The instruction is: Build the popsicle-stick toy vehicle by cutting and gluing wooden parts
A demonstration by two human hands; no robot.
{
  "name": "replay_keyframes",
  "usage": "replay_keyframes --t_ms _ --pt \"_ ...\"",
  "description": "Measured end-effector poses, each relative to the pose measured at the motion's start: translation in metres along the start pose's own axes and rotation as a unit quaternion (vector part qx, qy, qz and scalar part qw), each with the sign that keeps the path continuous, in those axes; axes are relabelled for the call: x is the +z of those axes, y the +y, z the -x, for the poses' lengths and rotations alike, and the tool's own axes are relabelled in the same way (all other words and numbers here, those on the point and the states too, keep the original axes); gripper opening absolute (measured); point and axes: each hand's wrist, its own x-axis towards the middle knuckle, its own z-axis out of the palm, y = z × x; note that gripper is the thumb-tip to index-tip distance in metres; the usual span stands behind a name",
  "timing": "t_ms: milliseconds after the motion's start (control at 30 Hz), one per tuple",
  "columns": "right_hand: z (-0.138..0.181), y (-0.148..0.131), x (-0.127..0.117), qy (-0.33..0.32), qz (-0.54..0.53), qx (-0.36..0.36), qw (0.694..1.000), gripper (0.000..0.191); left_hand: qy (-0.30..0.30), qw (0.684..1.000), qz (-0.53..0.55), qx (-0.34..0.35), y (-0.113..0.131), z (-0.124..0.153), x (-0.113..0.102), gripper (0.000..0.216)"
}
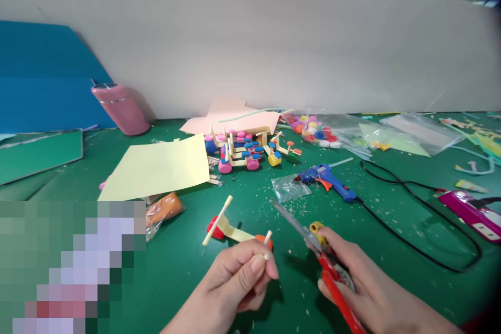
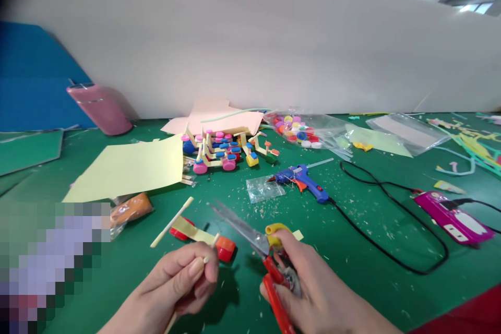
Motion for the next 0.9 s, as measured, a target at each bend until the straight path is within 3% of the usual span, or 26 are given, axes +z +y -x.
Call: replay_keyframes --t_ms 167,300,500,633,900 --pt "0.003 0.001 0.001 0.024 -0.003 0.095 0.995 0.039 0.056 0.987 -0.148 0.013 0.002 0.004 0.0 0.03" --pt "0.005 -0.004 -0.003 -0.014 0.053 0.086 0.995 0.035 0.07 0.956 -0.276 0.074 0.001 0.008 0.001 0.025" --pt "0.008 -0.003 -0.011 -0.07 0.119 0.052 0.989 0.04 0.068 0.876 -0.414 0.237 0.009 0.005 0.009 0.017" --pt "0.012 -0.001 -0.014 -0.11 0.106 0.052 0.987 0.046 0.068 0.831 -0.488 0.257 0.009 0.002 0.011 0.018" --pt "0.014 -0.003 -0.016 -0.095 0.125 0.052 0.986 0.054 0.057 0.705 -0.613 0.352 -0.011 -0.006 -0.007 0.019"
